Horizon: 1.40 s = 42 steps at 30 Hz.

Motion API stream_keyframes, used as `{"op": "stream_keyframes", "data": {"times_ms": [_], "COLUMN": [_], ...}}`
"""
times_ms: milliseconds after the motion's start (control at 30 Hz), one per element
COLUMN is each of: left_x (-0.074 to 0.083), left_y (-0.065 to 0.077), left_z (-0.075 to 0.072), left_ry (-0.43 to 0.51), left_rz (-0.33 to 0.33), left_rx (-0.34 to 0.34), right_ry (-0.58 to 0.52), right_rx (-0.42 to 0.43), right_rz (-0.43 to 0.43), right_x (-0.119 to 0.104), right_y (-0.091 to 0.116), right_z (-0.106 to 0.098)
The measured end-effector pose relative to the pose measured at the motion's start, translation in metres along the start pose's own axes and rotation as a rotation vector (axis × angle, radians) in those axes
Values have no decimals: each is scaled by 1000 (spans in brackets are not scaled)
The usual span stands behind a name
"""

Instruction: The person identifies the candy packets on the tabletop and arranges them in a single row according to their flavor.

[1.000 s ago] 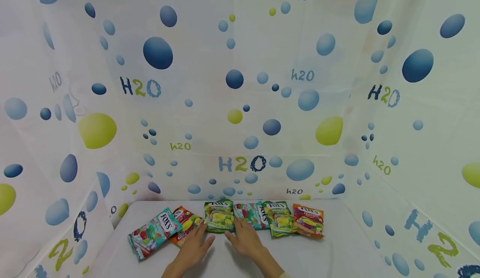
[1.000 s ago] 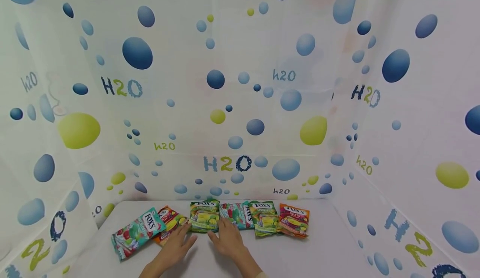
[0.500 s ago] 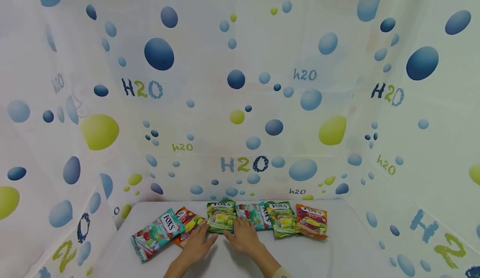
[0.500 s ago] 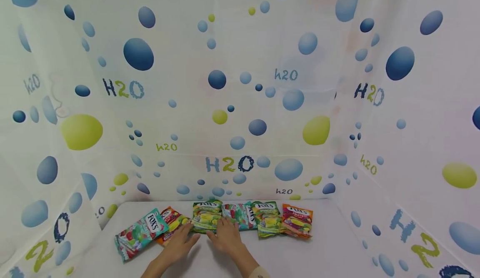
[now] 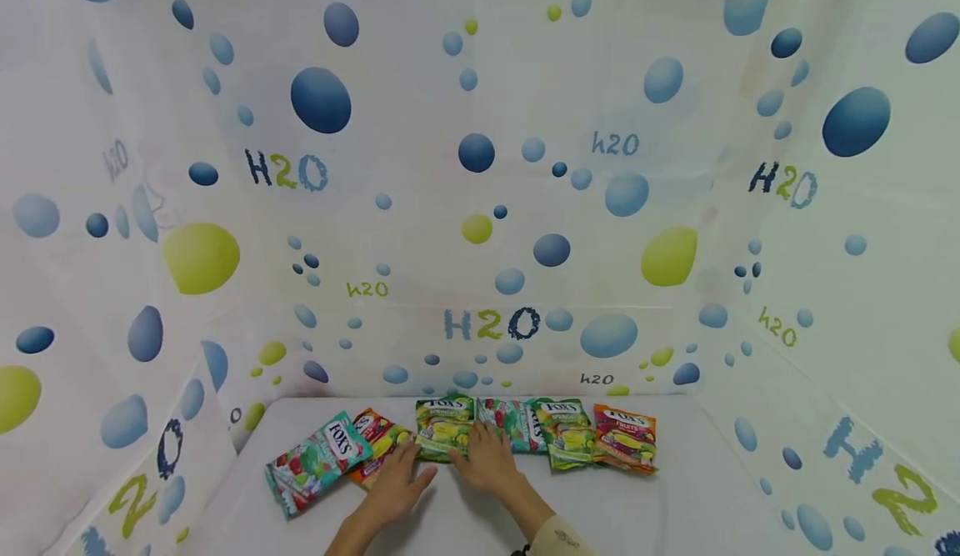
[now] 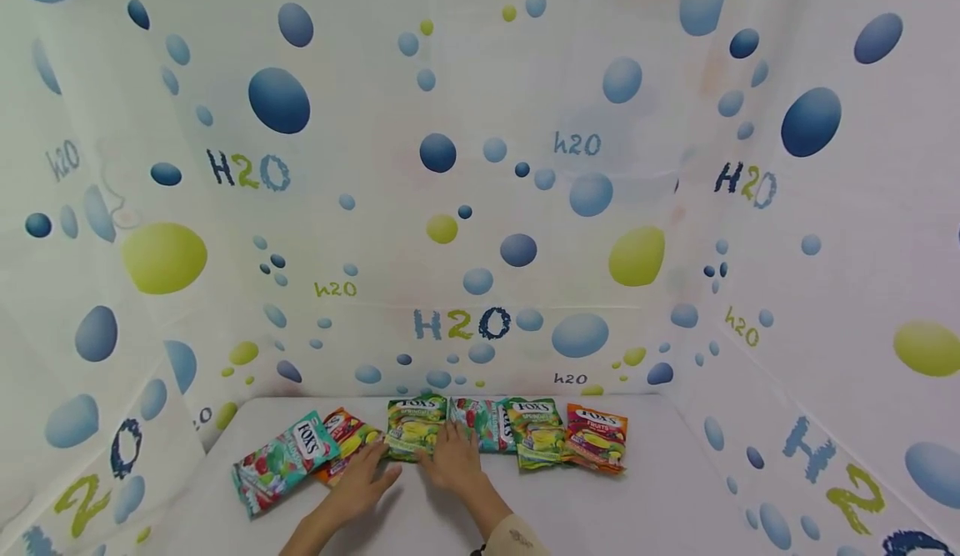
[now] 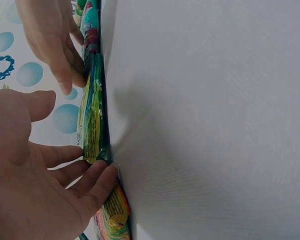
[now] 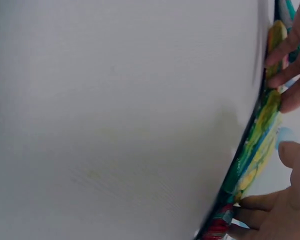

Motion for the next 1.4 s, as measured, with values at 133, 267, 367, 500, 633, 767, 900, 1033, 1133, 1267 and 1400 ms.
{"op": "stream_keyframes", "data": {"times_ms": [133, 267, 367, 500, 633, 767, 900, 1033, 1133, 1267, 1400], "left_x": [2, 3, 2, -1, 0, 5, 6, 3, -3, -9, -11], "left_y": [0, -2, -5, -9, -11, -11, -13, -16, -17, -17, -16], "left_z": [-2, -3, -4, -3, -5, -8, -8, -6, -6, -5, -3], "left_ry": [-1, -1, 8, 16, 27, 47, 65, 97, 135, 168, 195], "left_rz": [11, 16, 9, 8, 26, 39, 57, 36, -9, -47, -52], "left_rx": [7, 16, 31, 54, 71, 81, 69, 48, 47, 46, 40], "right_ry": [18, 72, 115, 103, 51, 153, 246, 190, 74, -118, -223], "right_rx": [60, 129, 166, 171, 140, 121, 138, 201, 242, 252, 251], "right_rz": [1, -22, -28, 0, 60, 111, 145, 176, 202, 276, 327], "right_x": [0, -1, -3, -9, -15, -22, -25, -20, -15, -7, 2], "right_y": [-4, -8, -13, -17, -22, -28, -31, -32, -34, -37, -39], "right_z": [2, 1, 0, -5, -5, 0, 3, 0, -4, -7, -3]}}
Point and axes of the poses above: each hand's wrist, its own y-axis away from the middle knuckle, its own z-axis out of the palm, x = y × z, the point moved 5 cm from there along -y, towards the middle knuckle, and after that the axes turned 2 degrees about z, right-handed, at the moved point
